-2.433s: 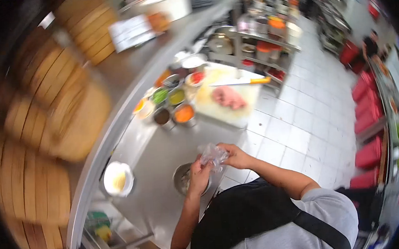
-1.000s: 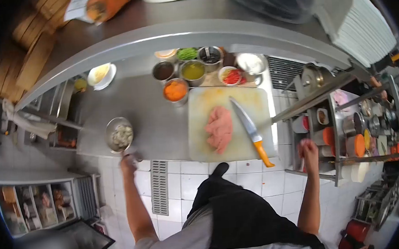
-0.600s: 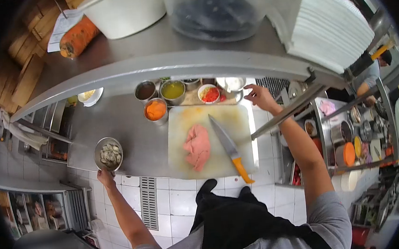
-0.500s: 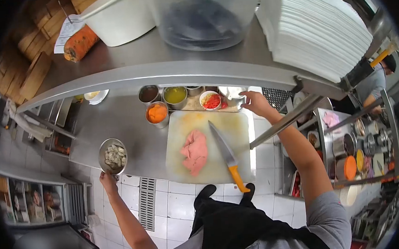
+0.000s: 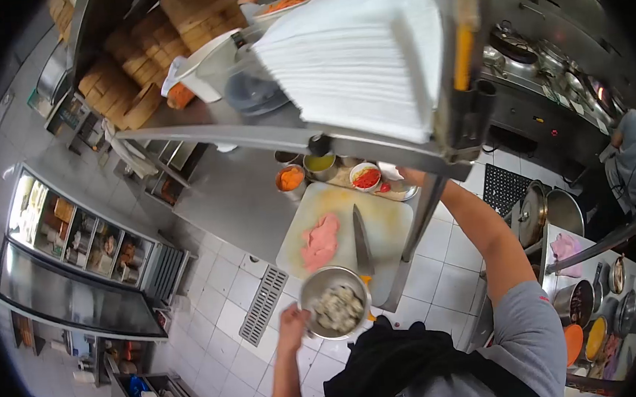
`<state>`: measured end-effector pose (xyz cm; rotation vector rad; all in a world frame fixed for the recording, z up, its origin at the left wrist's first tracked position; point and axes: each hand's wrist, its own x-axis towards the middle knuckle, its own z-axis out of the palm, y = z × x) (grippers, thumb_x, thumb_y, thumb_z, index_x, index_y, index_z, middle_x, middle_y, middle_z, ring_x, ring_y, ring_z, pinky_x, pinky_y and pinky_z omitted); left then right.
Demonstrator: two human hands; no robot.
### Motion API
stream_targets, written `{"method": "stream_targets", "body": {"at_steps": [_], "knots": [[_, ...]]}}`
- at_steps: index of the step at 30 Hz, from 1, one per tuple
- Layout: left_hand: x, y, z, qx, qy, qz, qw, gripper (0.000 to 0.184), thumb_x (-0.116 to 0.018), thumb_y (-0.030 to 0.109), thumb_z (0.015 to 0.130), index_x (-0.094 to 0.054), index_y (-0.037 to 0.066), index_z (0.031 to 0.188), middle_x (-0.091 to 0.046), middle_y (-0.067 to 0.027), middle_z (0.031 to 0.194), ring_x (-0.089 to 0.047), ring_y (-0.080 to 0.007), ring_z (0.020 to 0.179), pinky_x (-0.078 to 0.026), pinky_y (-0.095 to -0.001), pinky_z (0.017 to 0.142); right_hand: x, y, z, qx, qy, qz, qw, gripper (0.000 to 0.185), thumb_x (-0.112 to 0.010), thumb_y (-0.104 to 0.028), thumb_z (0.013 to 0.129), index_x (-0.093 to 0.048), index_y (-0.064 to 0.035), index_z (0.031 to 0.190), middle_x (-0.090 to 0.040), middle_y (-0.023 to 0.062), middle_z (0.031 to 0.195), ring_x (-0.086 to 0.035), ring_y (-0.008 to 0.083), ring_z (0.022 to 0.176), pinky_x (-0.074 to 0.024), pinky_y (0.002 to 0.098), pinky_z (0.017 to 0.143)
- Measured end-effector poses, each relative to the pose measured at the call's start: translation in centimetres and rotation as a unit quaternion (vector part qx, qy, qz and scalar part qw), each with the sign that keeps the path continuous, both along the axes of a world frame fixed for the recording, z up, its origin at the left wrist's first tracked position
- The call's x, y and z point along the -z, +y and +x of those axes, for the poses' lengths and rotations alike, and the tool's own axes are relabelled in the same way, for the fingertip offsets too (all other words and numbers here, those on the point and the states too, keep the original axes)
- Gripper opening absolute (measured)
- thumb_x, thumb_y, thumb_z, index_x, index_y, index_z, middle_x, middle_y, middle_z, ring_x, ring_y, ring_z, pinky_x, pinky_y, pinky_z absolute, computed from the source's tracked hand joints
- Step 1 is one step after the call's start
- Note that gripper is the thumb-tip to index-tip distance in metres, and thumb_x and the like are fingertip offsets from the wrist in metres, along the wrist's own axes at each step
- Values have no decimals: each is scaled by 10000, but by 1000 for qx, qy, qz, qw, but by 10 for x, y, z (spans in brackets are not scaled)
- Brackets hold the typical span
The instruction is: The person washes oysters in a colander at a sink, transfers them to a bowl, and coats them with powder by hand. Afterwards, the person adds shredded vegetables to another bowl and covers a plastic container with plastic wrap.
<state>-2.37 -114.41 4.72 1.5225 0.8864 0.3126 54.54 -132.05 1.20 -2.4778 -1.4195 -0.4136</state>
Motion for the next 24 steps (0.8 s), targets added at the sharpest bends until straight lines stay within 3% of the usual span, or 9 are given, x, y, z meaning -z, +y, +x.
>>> {"method": "stream_targets", "body": {"at_steps": [3,4,6,7,8,11,13,20,24], "knots": [[-13,-70,35,78,0,-72,994,198,-610,47,849,-714,0,1011,-669,-17,772,-557,-70,651,-437,-251,587,56,-36,35,47,-97,34,994,268,-722,-187,758,-727,-71,1000,-678,202,895,-667,375,878,-536,486,812],[-15,-92,51,96,-25,-95,991,190,-615,56,857,-709,-5,1011,-679,-24,795,-572,-79,660,-452,-251,601,13,-48,15,-24,3,94,995,231,-709,-143,797,-652,-1,970,-653,225,813,-653,386,842,-534,485,789],[-27,-131,81,150,-31,-125,980,187,-612,62,869,-703,-12,1015,-694,-34,832,-597,-93,682,-478,-256,630,-65,-81,-56,2,116,302,946,195,-632,-123,923,-506,16,980,-636,229,766,-659,358,735,-540,444,675],[-33,-144,94,183,-17,-130,974,189,-604,59,874,-700,-14,1019,-700,-38,847,-606,-96,696,-489,-259,645,-72,-91,-62,70,217,301,926,192,-602,-125,965,-466,10,983,-645,218,779,-672,320,694,-538,423,624],[-35,-158,107,211,-1,-133,968,191,-597,56,878,-698,-17,1023,-705,-42,861,-616,-100,709,-499,-263,660,-61,-102,-61,77,370,403,833,168,-592,-125,989,-466,-15,979,-668,179,806,-690,232,651,-527,357,542],[-5,-192,153,265,-10,-123,956,192,-582,49,891,-695,-15,1032,-710,-48,882,-627,-102,741,-511,-271,680,-37,-158,-48,27,485,586,648,148,-580,-119,1002,-459,-38,977,-680,151,837,-698,188,683,-524,309,513],[-5,-218,190,255,-30,-198,946,185,-580,35,891,-685,-20,1034,-703,-50,881,-627,-101,748,-511,-272,678,-40,-203,-36,86,507,608,605,118,-549,-115,1019,-456,-53,982,-682,145,847,-689,189,675,-522,287,497],[15,-268,338,203,-12,-188,961,168,-584,43,880,-669,-29,1006,-696,-65,876,-628,-112,753,-523,-299,593,-59,-217,122,39,442,536,718,77,-545,-119,1009,-523,-45,1012,-686,104,823,-648,122,638,-512,258,513],[28,-278,402,139,-28,-216,966,190,-572,46,873,-667,-31,1018,-699,-79,903,-639,-146,747,-538,-315,592,-85,-151,185,1,378,383,843,124,-597,-149,945,-545,-39,968,-663,151,749,-657,231,599,-501,357,529]]}}
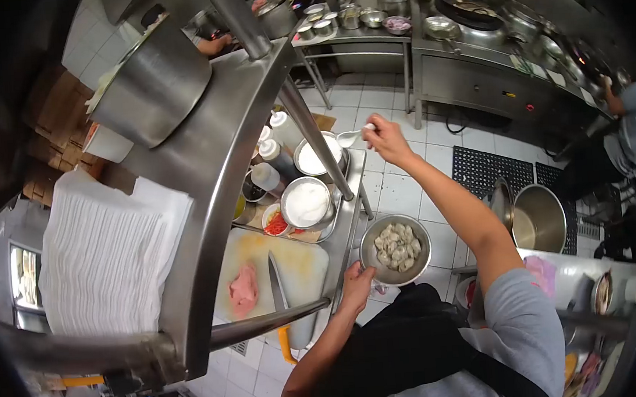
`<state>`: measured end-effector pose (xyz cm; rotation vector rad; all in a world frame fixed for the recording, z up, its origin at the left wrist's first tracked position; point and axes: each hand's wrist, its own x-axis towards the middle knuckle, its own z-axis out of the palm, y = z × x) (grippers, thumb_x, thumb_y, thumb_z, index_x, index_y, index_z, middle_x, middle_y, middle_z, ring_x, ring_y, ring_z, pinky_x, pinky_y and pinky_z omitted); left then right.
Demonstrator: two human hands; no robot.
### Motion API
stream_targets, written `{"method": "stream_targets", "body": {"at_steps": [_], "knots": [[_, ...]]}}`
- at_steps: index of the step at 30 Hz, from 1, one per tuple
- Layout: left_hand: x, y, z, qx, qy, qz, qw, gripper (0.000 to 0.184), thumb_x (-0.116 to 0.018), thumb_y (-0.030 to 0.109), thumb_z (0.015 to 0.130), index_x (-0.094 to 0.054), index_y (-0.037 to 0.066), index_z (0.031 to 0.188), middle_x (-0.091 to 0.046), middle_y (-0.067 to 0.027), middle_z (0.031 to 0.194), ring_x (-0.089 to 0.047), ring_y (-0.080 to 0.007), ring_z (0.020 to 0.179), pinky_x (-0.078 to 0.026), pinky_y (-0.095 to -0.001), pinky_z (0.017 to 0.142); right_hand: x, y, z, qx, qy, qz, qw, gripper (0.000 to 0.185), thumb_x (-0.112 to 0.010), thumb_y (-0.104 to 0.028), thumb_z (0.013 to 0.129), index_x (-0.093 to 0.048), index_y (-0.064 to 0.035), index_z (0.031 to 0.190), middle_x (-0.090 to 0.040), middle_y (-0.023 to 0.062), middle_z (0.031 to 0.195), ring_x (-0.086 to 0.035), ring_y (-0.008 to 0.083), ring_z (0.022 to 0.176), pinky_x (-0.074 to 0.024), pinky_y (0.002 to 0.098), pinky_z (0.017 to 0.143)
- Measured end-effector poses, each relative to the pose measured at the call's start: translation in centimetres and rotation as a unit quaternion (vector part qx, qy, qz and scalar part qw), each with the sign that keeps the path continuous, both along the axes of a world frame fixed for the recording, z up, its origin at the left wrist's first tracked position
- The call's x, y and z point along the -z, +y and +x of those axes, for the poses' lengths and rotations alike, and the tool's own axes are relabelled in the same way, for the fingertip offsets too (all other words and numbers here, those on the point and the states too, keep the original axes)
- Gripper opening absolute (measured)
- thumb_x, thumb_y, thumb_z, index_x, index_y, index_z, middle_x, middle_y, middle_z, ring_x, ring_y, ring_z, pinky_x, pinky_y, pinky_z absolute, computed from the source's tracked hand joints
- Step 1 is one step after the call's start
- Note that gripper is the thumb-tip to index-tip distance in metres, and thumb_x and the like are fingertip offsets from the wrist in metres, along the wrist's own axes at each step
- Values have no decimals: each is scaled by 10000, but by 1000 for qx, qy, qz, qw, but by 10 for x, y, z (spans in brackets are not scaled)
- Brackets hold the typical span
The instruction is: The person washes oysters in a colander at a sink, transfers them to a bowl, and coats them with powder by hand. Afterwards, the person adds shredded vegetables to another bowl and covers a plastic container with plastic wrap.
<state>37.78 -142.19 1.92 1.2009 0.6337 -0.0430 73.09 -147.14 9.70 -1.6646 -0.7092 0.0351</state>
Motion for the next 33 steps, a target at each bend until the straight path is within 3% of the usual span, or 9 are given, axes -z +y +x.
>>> {"method": "stream_targets", "body": {"at_steps": [4,7,8,12,17,21,22,25,33], "knots": [[3,4,37,-55,-3,-12,998,208,-564,55,888,-642,-7,1070,-670,-95,889,-640,-180,700,-567,-364,510,12,63,41,-78,-250,-78,962,166,-599,-160,888,-530,-13,928,-639,225,758,-641,408,656,-499,463,601],[-16,7,50,-81,-3,-41,996,215,-563,51,887,-638,-4,1082,-677,-101,894,-649,-184,706,-566,-362,511,18,82,47,-157,-225,-131,953,174,-590,-167,880,-524,-7,888,-645,234,765,-632,453,735,-510,489,656],[14,11,52,-106,-7,46,993,234,-562,43,888,-634,-1,1106,-688,-102,907,-662,-194,722,-568,-363,512,23,86,45,-175,-216,-140,950,186,-587,-180,895,-583,1,936,-623,238,759,-621,433,722,-506,472,669],[6,19,66,-121,-3,-26,992,205,-566,37,882,-645,-18,1063,-704,-102,925,-682,-208,751,-572,-362,519,44,87,40,-168,-105,-166,966,254,-587,-224,889,-618,24,930,-662,266,817,-652,445,773,-518,491,710],[5,21,88,-142,17,-4,990,206,-552,28,879,-640,-37,1054,-697,-130,931,-691,-227,730,-597,-370,526,71,91,51,-211,-142,-205,945,293,-575,-230,895,-625,59,905,-666,286,834,-657,465,812,-534,480,748],[1,20,105,-147,10,-11,989,227,-542,24,876,-626,-55,1071,-687,-144,947,-693,-243,743,-607,-380,521,82,97,57,-230,2,-195,954,298,-561,-241,929,-626,40,854,-681,179,763,-666,287,659,-529,401,641],[0,20,109,-145,8,-16,989,234,-544,25,876,-618,-57,1082,-684,-149,963,-694,-249,747,-608,-383,523,82,91,58,-253,135,-138,948,264,-543,-235,955,-611,-13,829,-630,67,709,-576,148,572,-473,320,536],[0,20,123,-145,9,-39,989,259,-550,29,875,-594,-62,1114,-673,-162,1006,-694,-267,753,-610,-393,529,75,78,67,-238,338,-108,904,218,-535,-222,966,-586,-62,827,-568,7,685,-498,98,542,-407,272,485],[14,17,167,-181,-1,-67,981,259,-559,38,883,-573,-60,1122,-661,-185,1028,-694,-295,752,-612,-404,530,51,20,86,-238,325,-77,912,184,-538,-210,978,-596,-85,857,-573,-17,690,-484,67,528,-373,244,464]]}}
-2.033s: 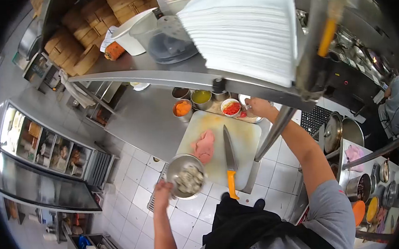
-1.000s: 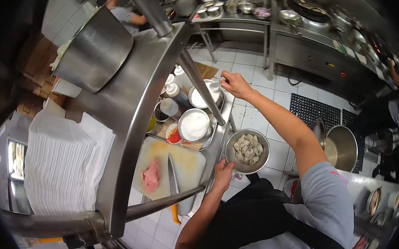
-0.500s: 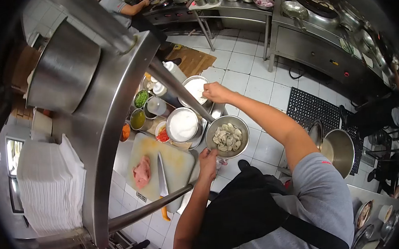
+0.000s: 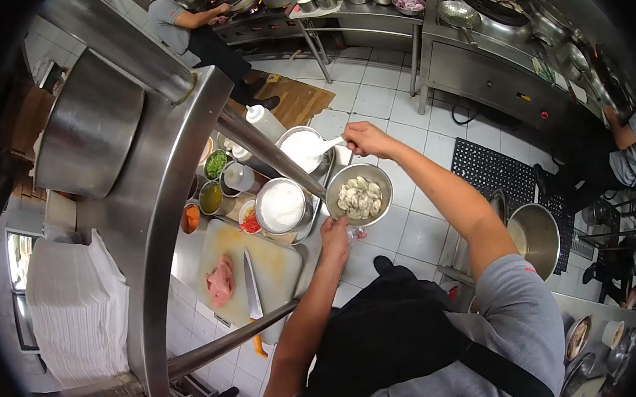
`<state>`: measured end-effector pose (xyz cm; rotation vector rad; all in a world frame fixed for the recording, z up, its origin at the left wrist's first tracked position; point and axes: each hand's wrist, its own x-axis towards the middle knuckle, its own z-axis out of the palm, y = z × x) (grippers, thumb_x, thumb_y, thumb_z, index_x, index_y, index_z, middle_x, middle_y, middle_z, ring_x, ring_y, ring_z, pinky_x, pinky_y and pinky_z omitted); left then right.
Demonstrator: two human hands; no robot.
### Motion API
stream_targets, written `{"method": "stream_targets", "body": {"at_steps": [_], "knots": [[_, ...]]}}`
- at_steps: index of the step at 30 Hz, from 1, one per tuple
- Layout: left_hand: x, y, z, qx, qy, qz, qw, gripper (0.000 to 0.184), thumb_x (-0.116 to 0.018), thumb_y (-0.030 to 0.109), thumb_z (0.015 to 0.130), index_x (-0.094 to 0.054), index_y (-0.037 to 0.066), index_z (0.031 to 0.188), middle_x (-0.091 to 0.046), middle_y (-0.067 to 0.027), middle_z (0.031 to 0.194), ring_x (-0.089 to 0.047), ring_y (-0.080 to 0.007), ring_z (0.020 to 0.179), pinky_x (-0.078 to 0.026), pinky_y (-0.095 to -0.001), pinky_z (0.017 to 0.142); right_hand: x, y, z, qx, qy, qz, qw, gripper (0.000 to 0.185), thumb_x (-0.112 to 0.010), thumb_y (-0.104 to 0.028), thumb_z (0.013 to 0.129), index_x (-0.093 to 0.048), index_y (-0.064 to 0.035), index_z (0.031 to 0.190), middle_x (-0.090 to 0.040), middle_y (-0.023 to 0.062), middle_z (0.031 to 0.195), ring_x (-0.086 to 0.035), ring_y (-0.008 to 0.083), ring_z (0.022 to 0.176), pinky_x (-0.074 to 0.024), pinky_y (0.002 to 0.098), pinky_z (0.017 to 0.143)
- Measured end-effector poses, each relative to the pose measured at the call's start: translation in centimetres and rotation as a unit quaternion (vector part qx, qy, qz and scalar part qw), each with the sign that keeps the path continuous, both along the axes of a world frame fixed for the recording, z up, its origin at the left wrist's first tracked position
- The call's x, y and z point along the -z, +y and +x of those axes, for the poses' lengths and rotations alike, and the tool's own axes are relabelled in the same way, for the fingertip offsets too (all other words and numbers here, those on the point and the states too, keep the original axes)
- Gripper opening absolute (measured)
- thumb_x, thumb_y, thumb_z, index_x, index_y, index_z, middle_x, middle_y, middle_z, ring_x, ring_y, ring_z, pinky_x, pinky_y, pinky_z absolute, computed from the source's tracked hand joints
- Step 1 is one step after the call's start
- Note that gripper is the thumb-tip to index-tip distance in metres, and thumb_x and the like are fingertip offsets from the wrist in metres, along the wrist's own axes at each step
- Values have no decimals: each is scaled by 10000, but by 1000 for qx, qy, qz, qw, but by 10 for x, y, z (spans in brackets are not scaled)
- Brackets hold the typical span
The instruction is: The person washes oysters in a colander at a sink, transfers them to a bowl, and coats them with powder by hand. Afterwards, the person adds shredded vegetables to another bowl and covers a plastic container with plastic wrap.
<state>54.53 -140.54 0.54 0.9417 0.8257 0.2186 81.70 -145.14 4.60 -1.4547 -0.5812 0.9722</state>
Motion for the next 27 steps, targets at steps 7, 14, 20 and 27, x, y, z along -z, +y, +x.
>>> {"method": "stream_targets", "body": {"at_steps": [7,14,20,27], "knots": [[0,5,30,-2,-36,11,999,209,-558,35,891,-596,-49,1079,-680,-170,1001,-707,-271,755,-629,-400,532,-36,-95,-33,-85,-410,-7,908,215,-575,-190,971,-506,-22,856,-569,112,696,-558,271,590,-471,377,555],[13,5,31,-4,-32,10,999,195,-534,24,929,-593,-67,1091,-680,-176,992,-708,-284,706,-632,-398,512,-63,-42,-24,-47,-524,50,849,209,-594,-165,941,-494,0,861,-557,215,744,-570,427,692,-478,471,643],[9,6,15,-11,-35,7,999,225,-534,17,933,-607,-65,1129,-667,-154,989,-685,-269,713,-614,-397,475,-34,59,-19,-97,-509,-22,855,243,-593,-207,933,-538,24,880,-610,276,761,-596,474,753,-493,498,687],[-2,3,2,-10,-43,8,999,217,-543,31,932,-610,-64,1114,-669,-157,997,-678,-250,696,-614,-383,489,10,76,-23,-48,-84,-41,994,169,-586,-158,962,-589,-14,874,-658,56,714,-568,96,516,-427,285,451]]}}
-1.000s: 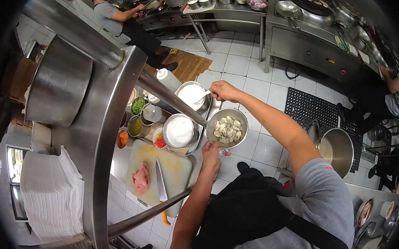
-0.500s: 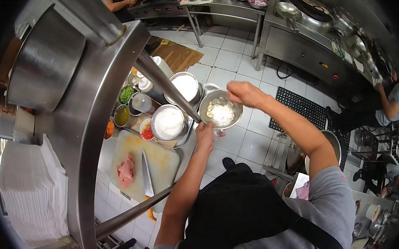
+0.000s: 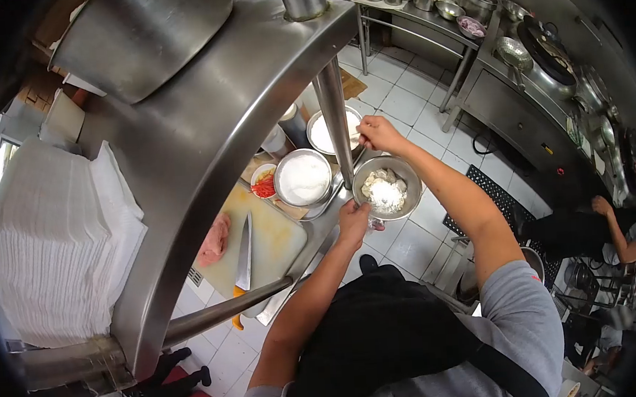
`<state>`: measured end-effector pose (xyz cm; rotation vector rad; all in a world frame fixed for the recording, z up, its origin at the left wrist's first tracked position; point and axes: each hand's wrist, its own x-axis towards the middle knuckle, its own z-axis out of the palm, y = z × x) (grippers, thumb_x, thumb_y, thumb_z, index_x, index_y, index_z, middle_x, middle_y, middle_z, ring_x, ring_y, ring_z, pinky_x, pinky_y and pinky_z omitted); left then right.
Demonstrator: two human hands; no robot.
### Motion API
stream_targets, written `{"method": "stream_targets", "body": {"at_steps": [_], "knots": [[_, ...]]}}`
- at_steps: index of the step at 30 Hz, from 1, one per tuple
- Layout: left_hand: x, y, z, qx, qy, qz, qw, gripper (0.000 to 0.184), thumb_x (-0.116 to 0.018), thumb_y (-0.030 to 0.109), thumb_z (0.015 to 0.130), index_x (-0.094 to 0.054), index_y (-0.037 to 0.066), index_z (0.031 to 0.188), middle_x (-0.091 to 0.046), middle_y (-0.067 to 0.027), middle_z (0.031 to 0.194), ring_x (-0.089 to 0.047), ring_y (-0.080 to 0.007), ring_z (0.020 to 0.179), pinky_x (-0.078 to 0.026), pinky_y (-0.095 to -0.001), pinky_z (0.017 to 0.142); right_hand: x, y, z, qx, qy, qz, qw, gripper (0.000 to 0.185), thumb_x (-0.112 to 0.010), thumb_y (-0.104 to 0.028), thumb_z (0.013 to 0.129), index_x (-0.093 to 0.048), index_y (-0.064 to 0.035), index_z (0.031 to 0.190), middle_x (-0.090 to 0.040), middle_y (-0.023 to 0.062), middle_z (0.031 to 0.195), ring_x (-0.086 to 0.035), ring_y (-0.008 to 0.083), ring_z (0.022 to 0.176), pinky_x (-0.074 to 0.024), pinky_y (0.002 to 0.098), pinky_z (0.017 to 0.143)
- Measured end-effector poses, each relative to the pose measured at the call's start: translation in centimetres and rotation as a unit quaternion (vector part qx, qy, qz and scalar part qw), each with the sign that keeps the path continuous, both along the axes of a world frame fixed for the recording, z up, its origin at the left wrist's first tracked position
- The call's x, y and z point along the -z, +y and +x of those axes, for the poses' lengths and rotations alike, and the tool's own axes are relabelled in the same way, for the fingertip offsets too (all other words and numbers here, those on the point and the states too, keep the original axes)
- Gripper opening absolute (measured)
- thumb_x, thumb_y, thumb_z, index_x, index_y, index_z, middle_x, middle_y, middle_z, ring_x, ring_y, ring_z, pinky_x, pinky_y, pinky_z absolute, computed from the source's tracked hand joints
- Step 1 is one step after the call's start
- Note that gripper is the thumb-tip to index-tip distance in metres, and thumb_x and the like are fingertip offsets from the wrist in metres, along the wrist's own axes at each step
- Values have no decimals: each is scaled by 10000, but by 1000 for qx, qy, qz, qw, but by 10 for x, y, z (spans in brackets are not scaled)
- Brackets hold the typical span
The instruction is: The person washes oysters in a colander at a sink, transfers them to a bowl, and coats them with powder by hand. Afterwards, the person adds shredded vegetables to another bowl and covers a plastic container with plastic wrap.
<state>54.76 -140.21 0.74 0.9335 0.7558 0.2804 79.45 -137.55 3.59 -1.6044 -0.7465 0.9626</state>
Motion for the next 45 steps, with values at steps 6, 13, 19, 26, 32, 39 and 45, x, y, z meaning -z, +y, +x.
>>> {"method": "stream_targets", "body": {"at_steps": [6,13,19,26,32,39,45], "knots": [[10,3,13,12,7,-3,1000,248,-529,24,937,-572,-86,1154,-672,-193,1034,-712,-290,745,-622,-386,504,-18,-41,19,26,85,20,996,185,-526,-188,1000,-584,-64,874,-604,-3,718,-509,62,557,-399,233,466],[-4,7,34,-1,-2,5,1000,235,-535,26,929,-559,-88,1133,-668,-199,1031,-710,-298,724,-625,-389,499,-56,-131,14,14,-47,46,998,179,-542,-189,1001,-564,-58,880,-606,-7,739,-546,63,595,-434,252,494],[4,7,40,11,-7,22,1000,220,-531,23,919,-576,-71,1113,-672,-177,982,-708,-295,699,-622,-394,496,-75,-154,-16,-49,-497,87,862,185,-620,-173,925,-529,-12,911,-592,163,734,-581,402,661,-492,429,621],[4,-1,-39,73,6,76,994,217,-530,44,927,-611,-61,1100,-665,-144,928,-680,-249,668,-595,-384,477,-60,-36,-16,66,-224,24,972,254,-582,-223,948,-593,30,948,-710,210,840,-672,382,759,-543,430,693],[-58,13,-158,146,19,85,985,202,-543,71,951,-603,-50,1100,-661,-132,890,-668,-222,649,-588,-375,474,-21,1,-38,122,-474,-126,863,359,-664,-315,886,-678,24,1004,-704,270,906,-683,424,931,-541,513,824],[-129,23,-307,179,17,72,981,141,-539,55,969,-593,-44,1054,-683,-116,816,-660,-172,587,-570,-325,483,-190,-139,-176,-135,-247,-276,919,258,-696,-128,852,-666,35,1050,-725,142,873,-721,189,762,-588,325,613],[-130,50,-456,164,11,61,984,123,-539,38,962,-594,-47,1032,-680,-117,800,-662,-175,588,-559,-325,480,-228,-143,-430,-379,-66,-83,919,549,-796,-159,769,-611,-20,1268,-730,156,1024,-727,240,926,-599,338,760]]}}
